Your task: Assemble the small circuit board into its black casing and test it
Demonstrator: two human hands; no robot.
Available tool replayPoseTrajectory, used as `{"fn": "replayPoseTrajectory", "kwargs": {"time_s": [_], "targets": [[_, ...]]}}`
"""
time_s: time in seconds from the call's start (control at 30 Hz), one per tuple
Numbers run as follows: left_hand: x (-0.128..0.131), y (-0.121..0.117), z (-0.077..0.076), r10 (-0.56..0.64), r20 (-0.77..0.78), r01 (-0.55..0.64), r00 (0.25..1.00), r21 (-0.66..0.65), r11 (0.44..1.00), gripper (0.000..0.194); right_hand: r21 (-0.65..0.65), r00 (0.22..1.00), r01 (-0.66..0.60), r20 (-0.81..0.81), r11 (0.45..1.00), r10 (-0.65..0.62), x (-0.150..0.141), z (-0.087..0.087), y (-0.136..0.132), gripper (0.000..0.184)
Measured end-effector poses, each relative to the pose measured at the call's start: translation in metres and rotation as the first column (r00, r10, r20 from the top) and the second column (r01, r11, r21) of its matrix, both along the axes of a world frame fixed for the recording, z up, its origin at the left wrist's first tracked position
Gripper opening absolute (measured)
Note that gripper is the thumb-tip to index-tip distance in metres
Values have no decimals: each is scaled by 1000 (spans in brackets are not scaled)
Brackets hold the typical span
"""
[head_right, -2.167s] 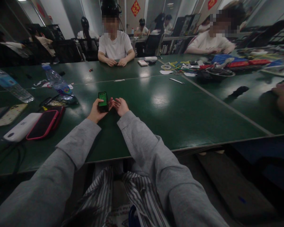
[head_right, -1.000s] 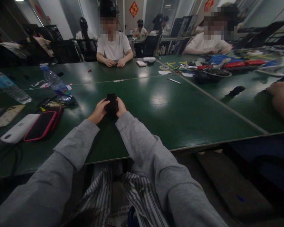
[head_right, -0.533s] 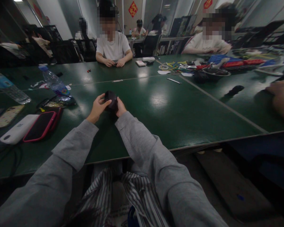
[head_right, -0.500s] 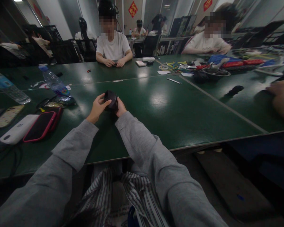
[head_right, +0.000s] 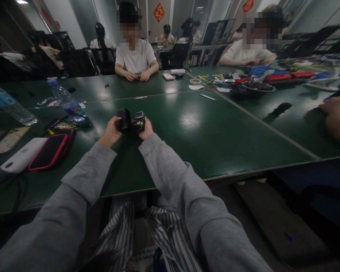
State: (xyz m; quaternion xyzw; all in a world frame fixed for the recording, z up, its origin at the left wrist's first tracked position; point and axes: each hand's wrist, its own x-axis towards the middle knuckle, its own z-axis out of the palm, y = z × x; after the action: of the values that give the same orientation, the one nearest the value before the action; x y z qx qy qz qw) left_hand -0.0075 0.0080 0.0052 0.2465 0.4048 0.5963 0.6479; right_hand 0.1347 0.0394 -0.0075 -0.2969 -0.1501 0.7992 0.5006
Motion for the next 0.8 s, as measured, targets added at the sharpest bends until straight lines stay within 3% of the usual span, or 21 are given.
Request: {"fn": "replayPoseTrajectory", "kwargs": {"time_s": [0.13,0.37,0.8], "targets": [[1,0,-5,-35,80,39,996,-50,998,20,4,1000,22,-19,1000,-22,-1,-2,1,40],[1,1,-10,3,97,3,995,-53,999,32,0,1000,20,-9,1000,-20,-1,0,-1,40],[1,3,-12,-22,104,27,994,-43,999,30,13,1000,13,1,1000,-13,0,-1,-1,42]]}}
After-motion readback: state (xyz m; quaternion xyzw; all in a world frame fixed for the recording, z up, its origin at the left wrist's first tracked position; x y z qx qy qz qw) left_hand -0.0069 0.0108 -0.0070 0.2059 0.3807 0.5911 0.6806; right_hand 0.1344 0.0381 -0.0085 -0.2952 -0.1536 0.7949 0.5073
